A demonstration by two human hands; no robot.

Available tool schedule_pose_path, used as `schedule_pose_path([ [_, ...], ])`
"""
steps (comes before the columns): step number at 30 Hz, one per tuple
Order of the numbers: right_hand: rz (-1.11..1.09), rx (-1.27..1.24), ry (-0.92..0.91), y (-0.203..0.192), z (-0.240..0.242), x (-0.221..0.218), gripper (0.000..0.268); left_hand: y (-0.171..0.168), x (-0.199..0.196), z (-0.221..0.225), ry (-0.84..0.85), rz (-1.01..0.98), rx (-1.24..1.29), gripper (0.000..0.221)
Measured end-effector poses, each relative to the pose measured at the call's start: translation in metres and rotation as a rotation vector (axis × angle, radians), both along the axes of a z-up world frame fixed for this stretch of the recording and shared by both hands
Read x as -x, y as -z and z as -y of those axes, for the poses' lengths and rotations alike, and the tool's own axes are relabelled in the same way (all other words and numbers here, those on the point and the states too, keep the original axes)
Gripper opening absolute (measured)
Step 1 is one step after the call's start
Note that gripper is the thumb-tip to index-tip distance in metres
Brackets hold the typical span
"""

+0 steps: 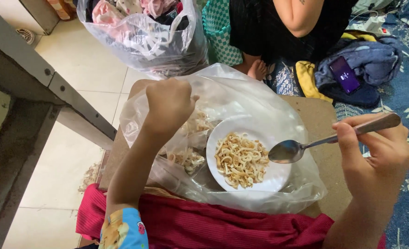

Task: Transferring and sorting dried food items from a large plastic bag onto a plate using a spoon and hands.

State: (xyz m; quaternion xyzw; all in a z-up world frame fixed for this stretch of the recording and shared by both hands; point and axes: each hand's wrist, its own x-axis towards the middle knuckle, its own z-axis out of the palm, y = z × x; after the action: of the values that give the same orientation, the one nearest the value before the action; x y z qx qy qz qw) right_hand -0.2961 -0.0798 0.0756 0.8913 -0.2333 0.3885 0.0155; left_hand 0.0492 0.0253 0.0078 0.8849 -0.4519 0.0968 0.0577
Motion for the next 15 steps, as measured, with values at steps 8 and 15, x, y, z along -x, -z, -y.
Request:
schedule_pose_path([
  [8, 0.007, -0.027, -0.02, -0.005, -0.004, -0.002, 0.028, 0.012, 0.002, 0.0, -0.058, 0.122, -0.128, 0.019],
  [15, 0.044, -0.085, -0.021, -0.011, -0.013, -0.006, 0.024, -0.021, 0.039, -0.012, -0.328, 0.373, -0.636, 0.085],
])
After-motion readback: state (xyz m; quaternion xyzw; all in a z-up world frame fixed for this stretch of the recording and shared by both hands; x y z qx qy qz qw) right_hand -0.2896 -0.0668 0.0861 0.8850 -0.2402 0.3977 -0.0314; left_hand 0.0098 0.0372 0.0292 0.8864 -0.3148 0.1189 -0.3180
